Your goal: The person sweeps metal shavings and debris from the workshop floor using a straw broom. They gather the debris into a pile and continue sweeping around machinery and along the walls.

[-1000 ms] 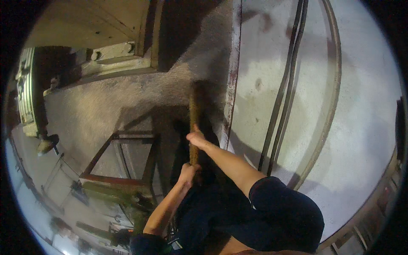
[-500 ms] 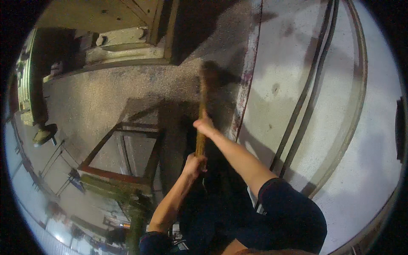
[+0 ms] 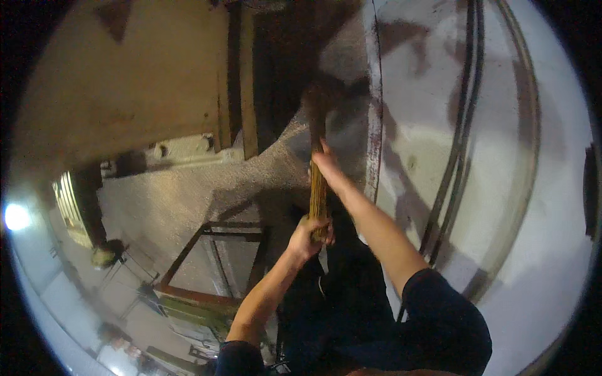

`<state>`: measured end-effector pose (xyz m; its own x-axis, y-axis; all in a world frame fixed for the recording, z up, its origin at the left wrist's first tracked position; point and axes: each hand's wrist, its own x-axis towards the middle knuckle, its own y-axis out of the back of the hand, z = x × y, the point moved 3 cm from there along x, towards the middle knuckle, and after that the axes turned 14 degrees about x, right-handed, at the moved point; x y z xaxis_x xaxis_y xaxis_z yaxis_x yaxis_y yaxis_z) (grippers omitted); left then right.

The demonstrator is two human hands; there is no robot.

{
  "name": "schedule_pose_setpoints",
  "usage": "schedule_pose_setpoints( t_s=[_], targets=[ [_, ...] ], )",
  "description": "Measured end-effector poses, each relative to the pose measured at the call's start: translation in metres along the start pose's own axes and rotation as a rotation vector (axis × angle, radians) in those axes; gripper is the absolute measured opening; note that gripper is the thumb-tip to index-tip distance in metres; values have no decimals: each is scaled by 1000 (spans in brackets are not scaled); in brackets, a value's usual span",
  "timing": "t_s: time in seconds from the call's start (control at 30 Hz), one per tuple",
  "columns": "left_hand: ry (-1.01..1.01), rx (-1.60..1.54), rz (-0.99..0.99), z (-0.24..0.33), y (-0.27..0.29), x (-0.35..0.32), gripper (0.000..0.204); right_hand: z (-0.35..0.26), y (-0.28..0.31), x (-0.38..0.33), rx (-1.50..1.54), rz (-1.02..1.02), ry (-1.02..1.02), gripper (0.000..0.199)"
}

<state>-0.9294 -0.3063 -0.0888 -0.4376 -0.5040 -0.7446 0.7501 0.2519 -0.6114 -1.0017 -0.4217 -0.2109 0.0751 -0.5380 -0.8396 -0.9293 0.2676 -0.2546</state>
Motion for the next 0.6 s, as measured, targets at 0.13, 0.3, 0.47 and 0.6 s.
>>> schedule_pose_setpoints(
  t_s=[0.13, 0.3, 0.47, 0.6],
  targets=[
    [-100, -15, -54, 35, 23, 110, 21, -52, -19, 125, -618, -75, 451, 71],
    [41, -44, 167, 47, 51, 186, 11, -57, -28, 202, -819, -167, 396, 60],
    [178, -124, 310, -54, 68, 109, 14, 52, 1, 119, -879, -113, -16, 85],
    [385, -226, 371, -100, 11, -8, 15, 88, 24, -16, -862, -169, -304, 87]
  ],
)
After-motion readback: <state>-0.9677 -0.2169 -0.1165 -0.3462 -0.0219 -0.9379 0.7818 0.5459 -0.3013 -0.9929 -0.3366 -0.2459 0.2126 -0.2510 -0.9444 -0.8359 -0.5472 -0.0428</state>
